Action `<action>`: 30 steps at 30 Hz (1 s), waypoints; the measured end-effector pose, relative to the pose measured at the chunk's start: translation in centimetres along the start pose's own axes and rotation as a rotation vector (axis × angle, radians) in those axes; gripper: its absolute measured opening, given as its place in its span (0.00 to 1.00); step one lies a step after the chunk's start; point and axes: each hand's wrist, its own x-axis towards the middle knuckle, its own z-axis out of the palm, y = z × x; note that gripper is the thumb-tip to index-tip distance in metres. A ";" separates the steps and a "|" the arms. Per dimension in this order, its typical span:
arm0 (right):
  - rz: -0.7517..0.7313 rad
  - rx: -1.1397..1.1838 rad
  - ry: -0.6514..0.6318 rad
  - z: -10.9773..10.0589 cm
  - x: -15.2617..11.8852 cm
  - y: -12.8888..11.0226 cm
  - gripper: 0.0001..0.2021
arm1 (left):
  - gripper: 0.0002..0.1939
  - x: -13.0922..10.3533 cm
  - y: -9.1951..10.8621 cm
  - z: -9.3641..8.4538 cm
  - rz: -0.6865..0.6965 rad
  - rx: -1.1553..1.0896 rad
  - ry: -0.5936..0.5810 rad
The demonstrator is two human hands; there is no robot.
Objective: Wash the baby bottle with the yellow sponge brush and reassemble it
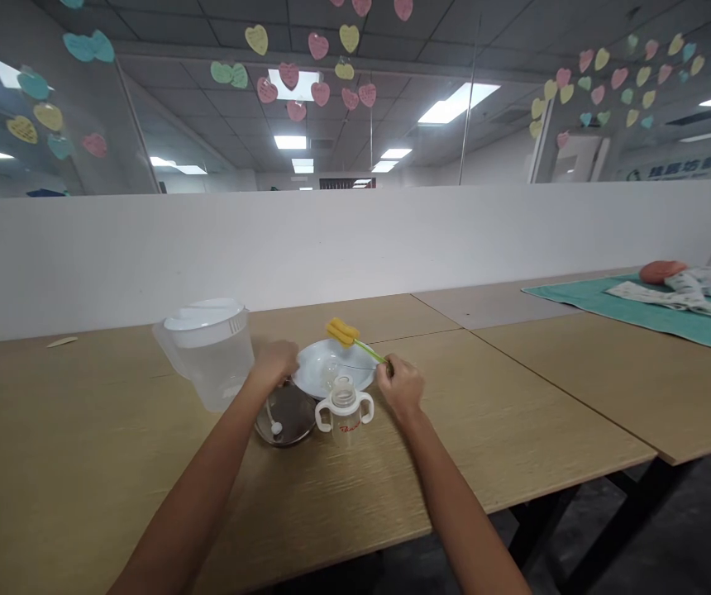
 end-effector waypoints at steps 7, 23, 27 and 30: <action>0.014 0.005 0.002 0.1 0.0 0.2 0.15 | 0.22 1.1 4.0 3.8 0.188 -0.076 0.108; -0.199 0.086 0.185 -0.1 -0.4 0.4 0.11 | 0.19 0.3 1.8 -1.5 0.483 -1.002 0.339; -0.321 0.106 0.245 -0.5 -0.6 0.4 0.09 | 0.25 -0.3 2.2 -1.6 0.370 -0.909 -0.009; -0.418 0.054 0.218 -0.5 -0.7 0.1 0.09 | 0.25 -0.9 1.4 -2.2 0.228 -0.541 0.046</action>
